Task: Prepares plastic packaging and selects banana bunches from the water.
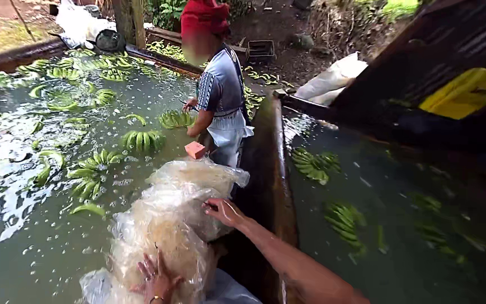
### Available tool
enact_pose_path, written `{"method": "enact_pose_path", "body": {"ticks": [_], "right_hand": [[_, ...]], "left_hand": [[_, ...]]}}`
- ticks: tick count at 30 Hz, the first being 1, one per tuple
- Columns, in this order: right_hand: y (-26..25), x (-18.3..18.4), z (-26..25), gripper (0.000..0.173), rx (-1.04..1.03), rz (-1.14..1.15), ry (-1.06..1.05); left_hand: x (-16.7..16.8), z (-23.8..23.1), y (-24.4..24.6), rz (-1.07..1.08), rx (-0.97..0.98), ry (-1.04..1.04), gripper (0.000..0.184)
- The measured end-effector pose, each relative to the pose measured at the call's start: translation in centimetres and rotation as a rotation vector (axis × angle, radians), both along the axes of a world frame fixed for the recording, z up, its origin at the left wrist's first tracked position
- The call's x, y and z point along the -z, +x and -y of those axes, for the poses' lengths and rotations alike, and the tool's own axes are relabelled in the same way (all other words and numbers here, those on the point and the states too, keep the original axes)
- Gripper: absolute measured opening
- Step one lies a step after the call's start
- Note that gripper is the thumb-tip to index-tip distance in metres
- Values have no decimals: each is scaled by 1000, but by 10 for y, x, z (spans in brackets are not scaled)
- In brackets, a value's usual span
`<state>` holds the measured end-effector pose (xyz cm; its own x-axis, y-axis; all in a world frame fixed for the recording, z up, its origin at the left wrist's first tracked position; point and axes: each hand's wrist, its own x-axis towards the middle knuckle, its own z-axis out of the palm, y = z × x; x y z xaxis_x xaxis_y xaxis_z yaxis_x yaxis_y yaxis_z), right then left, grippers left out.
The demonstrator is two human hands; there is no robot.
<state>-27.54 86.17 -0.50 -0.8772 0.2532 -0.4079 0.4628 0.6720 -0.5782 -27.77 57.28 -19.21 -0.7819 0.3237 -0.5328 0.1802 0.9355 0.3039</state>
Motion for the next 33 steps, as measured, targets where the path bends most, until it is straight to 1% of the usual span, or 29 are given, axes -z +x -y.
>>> {"method": "enact_pose_path", "body": {"ticks": [2,4,6,7,8,10,12,13,14,15,16,17,18,19,20,22,24,25,26,27,28,29,30,31,32,33], "right_hand": [[-55,-10,-45,35,-24,-39,49],[-113,-3,-91,34,-56,-74,79],[-163,20,-130,30,-93,-99,123],[-187,29,-146,32,-125,-80,159],[-205,38,-160,34,-158,-52,191],[-232,53,-186,39,-196,5,243],[-251,66,-214,44,-141,-9,295],[-256,71,-224,50,-86,-3,310],[-261,78,-232,58,-35,29,315],[-266,86,-239,69,9,80,304],[-270,99,-244,80,40,135,284],[-275,114,-248,88,60,175,259],[-278,129,-251,90,68,194,236],[-280,142,-251,87,70,193,205],[-282,151,-253,82,70,161,176],[-286,148,-259,65,23,60,67],[-288,137,-270,50,-192,-121,-114],[-280,133,-270,47,-328,-221,-234],[-270,128,-264,46,-437,-297,-381],[-261,121,-255,46,-510,-319,-539],[-254,117,-242,46,-558,-292,-686],[-246,113,-228,50,-582,-209,-796],[-236,114,-216,55,-567,-96,-860],[-226,118,-207,62,-513,-3,-869],[-216,121,-200,65,-401,40,-819],[-207,115,-196,64,-275,78,-735]], "left_hand": [[20,-3,3,-117,-29,21,125],[32,-6,11,-173,-46,3,125],[23,-10,12,-87,-84,-24,126],[12,-13,5,-24,-108,-15,127],[-2,-15,-1,53,-160,36,125],[-22,-20,-14,156,-353,256,108],[-30,-25,-27,216,-593,476,88],[-37,-30,-30,225,-738,546,80],[-46,-39,-33,181,-894,583,74],[-56,-52,-37,83,-1024,591,69],[-64,-66,-41,-46,-1103,572,67],[-70,-79,-47,-181,-1127,536,68],[-75,-91,-53,-309,-1104,499,71],[-80,-101,-58,-405,-1045,481,74],[-86,-110,-64,-483,-962,483,76],[-99,-128,-84,-592,-749,504,78],[-115,-147,-109,-648,-562,559,74],[-123,-157,-119,-644,-485,580,75],[-128,-168,-130,-627,-411,601,79],[-129,-180,-144,-604,-336,608,86],[-127,-193,-157,-555,-265,604,94],[-123,-209,-169,-471,-199,582,103],[-117,-226,-177,-343,-145,536,110],[-108,-244,-184,-180,-106,460,114],[-96,-259,-190,-20,-79,357,115],[-83,-271,-194,75,-85,272,115]]}}
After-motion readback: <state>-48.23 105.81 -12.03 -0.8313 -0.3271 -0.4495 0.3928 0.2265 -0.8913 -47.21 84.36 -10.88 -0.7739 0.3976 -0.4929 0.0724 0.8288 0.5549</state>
